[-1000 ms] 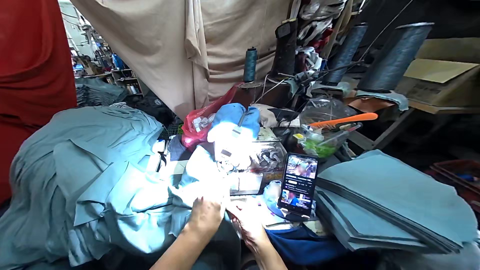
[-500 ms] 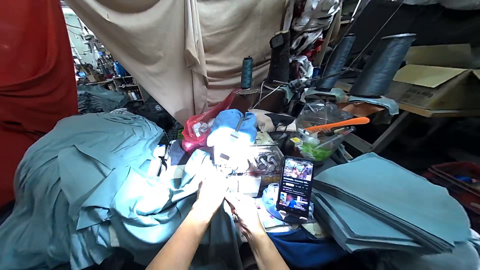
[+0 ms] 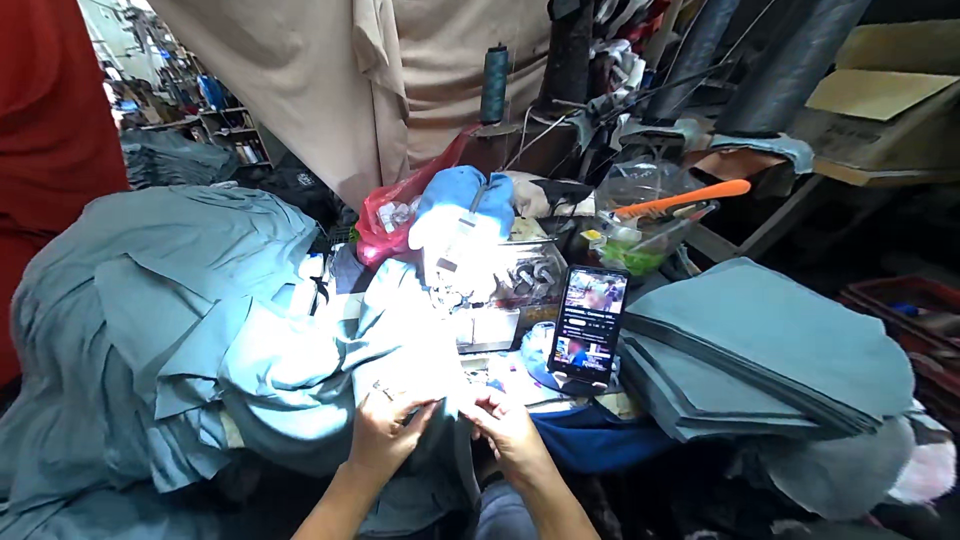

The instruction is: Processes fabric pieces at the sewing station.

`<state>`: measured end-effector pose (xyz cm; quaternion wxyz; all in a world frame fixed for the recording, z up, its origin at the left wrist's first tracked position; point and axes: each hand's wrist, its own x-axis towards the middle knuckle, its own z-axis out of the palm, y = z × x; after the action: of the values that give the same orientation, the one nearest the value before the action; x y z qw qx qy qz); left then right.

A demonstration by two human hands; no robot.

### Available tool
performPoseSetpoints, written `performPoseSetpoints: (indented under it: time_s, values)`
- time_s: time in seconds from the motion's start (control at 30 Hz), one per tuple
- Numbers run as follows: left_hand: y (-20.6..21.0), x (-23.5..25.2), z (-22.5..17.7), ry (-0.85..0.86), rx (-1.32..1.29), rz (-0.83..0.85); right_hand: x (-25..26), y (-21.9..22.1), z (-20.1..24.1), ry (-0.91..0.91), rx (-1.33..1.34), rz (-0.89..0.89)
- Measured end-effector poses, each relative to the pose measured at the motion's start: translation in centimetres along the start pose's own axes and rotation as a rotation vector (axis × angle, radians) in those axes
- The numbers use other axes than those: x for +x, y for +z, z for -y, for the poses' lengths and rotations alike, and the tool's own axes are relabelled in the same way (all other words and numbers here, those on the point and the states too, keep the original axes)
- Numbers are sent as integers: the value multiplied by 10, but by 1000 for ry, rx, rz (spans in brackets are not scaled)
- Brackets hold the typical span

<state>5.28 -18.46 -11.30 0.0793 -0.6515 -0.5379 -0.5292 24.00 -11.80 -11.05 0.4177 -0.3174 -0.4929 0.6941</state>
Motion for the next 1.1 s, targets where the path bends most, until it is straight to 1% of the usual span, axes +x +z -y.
performPoseSetpoints:
  time_s: [0.13, 0.33, 0.47, 0.6, 0.67, 0.7, 0.77, 0.83, 0.9, 0.97, 1.03, 1.1]
  values:
    - [9, -3, -4, 42, -10, 81, 2, 6, 0, 4, 7, 23]
    - [7, -2, 0, 93, -41, 91, 0, 7, -3, 12, 12, 35]
    - [5, -1, 2, 174, -46, 150, -1, 6, -4, 4, 5, 50]
    - [5, -3, 4, 257, 8, 179, -2, 6, -5, -13, -6, 46]
    - [6, -6, 4, 319, 69, 151, 0, 7, -4, -22, -49, 21]
    - [9, -8, 4, 338, 106, 109, 2, 8, -4, -29, -52, 6]
    - [18, -15, 6, 331, 201, 30, 4, 11, -3, -47, -23, 5]
    - [26, -13, 10, 321, 338, 2, 5, 13, -1, -74, -20, 11]
    - [30, -2, 16, 333, 446, -23, 6, 12, -5, -101, -89, 3]
    - [31, 16, 16, 300, 581, 32, 9, 9, -16, -104, -203, -18]
    - [33, 29, 11, 201, 702, 185, 10, 7, -23, -73, -249, -34]
    - [32, 39, 3, 79, 740, 359, 10, 8, -24, -51, -257, -50]
